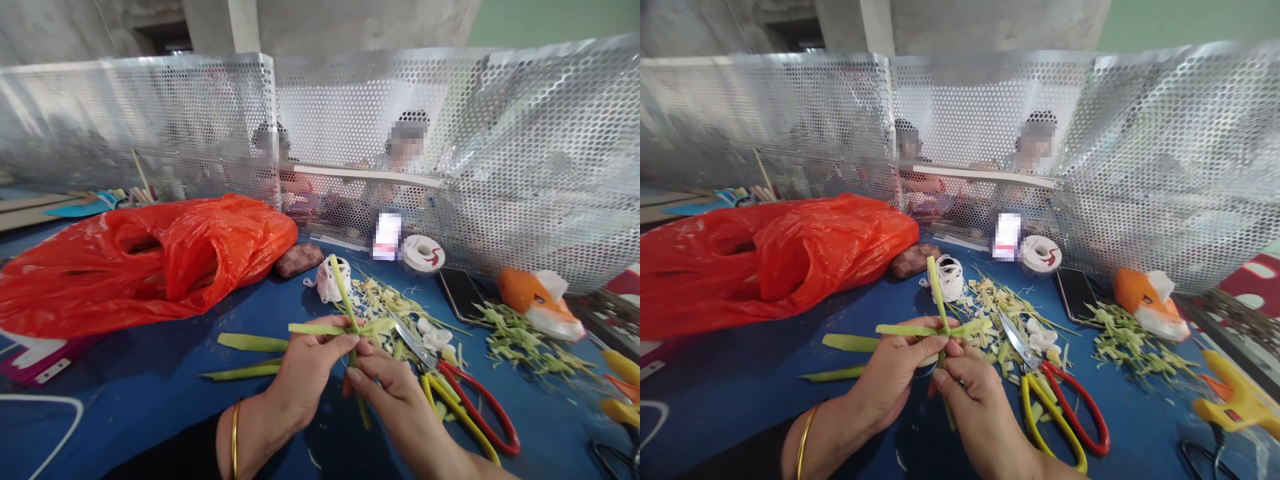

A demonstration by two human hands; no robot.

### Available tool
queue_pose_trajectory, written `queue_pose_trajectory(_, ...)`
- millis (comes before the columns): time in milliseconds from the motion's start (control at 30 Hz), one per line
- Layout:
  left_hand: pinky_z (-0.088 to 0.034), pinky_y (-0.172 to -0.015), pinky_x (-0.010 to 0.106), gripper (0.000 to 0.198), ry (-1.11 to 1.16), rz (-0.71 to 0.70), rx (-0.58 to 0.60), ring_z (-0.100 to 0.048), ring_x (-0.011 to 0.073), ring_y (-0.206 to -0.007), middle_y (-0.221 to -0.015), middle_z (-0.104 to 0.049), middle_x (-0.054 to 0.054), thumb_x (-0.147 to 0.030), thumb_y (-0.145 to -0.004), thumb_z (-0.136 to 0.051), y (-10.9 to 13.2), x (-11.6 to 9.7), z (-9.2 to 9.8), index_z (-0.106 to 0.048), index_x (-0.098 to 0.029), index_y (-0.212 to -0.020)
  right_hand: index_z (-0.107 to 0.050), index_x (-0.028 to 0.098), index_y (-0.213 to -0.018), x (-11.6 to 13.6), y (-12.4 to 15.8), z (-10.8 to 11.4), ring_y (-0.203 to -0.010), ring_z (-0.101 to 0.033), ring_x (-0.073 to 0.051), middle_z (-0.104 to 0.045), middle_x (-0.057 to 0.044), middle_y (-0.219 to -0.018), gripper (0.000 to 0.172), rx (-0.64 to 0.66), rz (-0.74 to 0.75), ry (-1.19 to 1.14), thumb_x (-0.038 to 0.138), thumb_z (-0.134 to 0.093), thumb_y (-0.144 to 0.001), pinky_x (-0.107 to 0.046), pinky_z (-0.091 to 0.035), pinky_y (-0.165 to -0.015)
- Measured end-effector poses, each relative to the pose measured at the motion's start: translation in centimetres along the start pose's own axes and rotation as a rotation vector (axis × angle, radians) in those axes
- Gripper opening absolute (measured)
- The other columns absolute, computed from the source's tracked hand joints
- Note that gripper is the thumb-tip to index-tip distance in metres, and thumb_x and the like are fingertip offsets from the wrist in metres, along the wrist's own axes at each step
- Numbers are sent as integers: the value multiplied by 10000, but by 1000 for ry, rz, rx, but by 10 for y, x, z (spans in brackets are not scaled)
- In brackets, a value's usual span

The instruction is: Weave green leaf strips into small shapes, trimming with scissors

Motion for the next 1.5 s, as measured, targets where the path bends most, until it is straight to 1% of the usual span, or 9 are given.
queue_pose_trajectory(267, -339, -382, 202, 365, 31, 39, 14, -564, 127, -512, -735, -693, 58, -273, -718, -710, -4, 2, 0, -617, -118, -1035, -607, 177, -618, -7, 0, -7, -859, -577, -196, -610, -58, -791, 352, -1, 20, 108, 331, -489, -912, -266, -448, -779)
queue_pose_trajectory(433, -440, -582, 220, 244, -25, 33, 39, -592, 120, -627, -701, -661, 29, -271, -754, -696, -9, -9, 7, -609, -125, -928, -618, 204, -754, 15, 3, 10, -651, -570, -154, -623, -35, -727, 303, 115, 73, 388, 345, -433, -948, -231, -424, -578)
queue_pose_trajectory(533, -444, -656, 245, 233, -51, 5, 61, -579, 109, -614, -675, -628, -4, -263, -769, -681, -8, -17, 7, -597, -139, -948, -614, 209, -771, 38, -1, 44, -605, -554, -165, -609, -37, -674, 258, -167, 222, 652, 355, -475, -932, -259, -395, -550)
queue_pose_trajectory(600, -429, -625, 247, 238, -92, 13, 100, -534, 91, -554, -663, -605, -17, -264, -769, -673, -7, -18, 4, -604, -135, -956, -641, 203, -886, 43, -6, 56, -788, -605, -222, -656, -92, -866, 192, -244, 301, 719, 358, -528, -894, -300, -442, -661)
queue_pose_trajectory(633, -420, -601, 246, 250, -115, 21, 117, -512, 88, -538, -658, -595, -20, -264, -760, -677, -6, -17, 3, -609, -133, -962, -641, 203, -954, 41, -10, 57, -859, -611, -238, -663, -102, -947, 195, -221, 293, 708, 357, -544, -883, -312, -453, -703)
queue_pose_trajectory(767, -355, -524, 224, 343, -157, 35, 100, -458, 79, -545, -701, -598, -20, -256, -681, -746, -7, -10, 2, -639, -138, -984, -593, 217, -763, 15, -18, 44, -653, -576, -172, -630, -19, -696, 268, 7, 63, 570, 371, -457, -935, -260, -418, -577)
queue_pose_trajectory(933, -395, -622, 230, 228, -170, -9, 27, -535, 109, -654, -766, -657, 15, -289, -701, -735, -10, -2, 4, -676, -139, -862, -501, 211, -663, 6, -7, 28, -573, -503, -139, -552, 12, -600, 330, 28, -40, 427, 380, -434, -938, -242, -376, -538)
queue_pose_trajectory(1200, -436, -649, 272, 128, -395, -160, -122, -568, 162, -624, -631, -640, 15, -265, -715, -688, -7, -10, 9, -715, -149, -765, -436, 212, -634, 23, 4, 17, -545, -462, -136, -527, 1, -577, 300, -32, 176, 567, 284, -439, -926, -242, -331, -517)
queue_pose_trajectory(1500, -420, -632, 252, 216, -309, -89, -120, -568, 152, -648, -675, -653, 20, -290, -676, -731, -12, -2, 12, -714, -131, -821, -408, 214, -623, 19, 9, 12, -534, -446, -133, -510, 7, -564, 316, -51, 201, 597, 278, -446, -931, -234, -317, -513)
Point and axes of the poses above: each hand's wrist, its own y-axis away from the middle knuckle, its own z-axis out of the back of the hand, x = y × z, the point moved 5 cm from there along -y, towards the middle knuckle
